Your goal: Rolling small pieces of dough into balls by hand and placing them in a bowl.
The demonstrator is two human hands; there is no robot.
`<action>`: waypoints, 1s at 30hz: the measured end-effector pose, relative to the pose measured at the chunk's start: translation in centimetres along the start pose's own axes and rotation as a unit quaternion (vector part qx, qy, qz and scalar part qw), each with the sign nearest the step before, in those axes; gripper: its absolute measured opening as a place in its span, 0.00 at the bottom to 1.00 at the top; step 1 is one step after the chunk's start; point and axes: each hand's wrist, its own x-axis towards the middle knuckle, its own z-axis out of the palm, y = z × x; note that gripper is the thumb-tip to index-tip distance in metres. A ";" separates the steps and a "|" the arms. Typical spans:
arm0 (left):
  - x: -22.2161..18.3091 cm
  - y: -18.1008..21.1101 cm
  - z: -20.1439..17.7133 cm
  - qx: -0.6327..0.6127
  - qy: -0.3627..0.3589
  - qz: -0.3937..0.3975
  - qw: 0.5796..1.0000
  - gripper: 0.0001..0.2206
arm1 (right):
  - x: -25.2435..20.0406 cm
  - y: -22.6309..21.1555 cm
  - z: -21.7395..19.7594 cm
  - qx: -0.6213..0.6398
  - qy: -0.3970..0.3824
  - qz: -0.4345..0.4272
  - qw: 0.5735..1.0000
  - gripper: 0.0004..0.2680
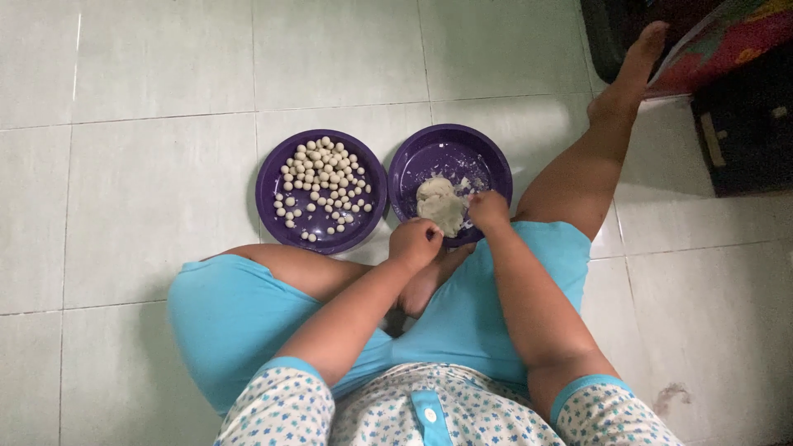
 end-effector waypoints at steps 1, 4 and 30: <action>0.2 0.1 0.6 0.103 0.011 0.067 0.992 0.17 | -0.6 0.1 0.4 -0.059 -0.017 -0.012 0.998 0.12; -0.5 0.7 0.6 0.190 -0.011 0.143 0.971 0.23 | -3.3 -4.3 -1.1 -0.033 -0.063 0.052 0.996 0.20; 1.2 -2.0 2.8 0.304 -0.149 0.132 0.932 0.28 | -1.1 -2.6 0.8 0.034 -0.007 -0.043 0.998 0.10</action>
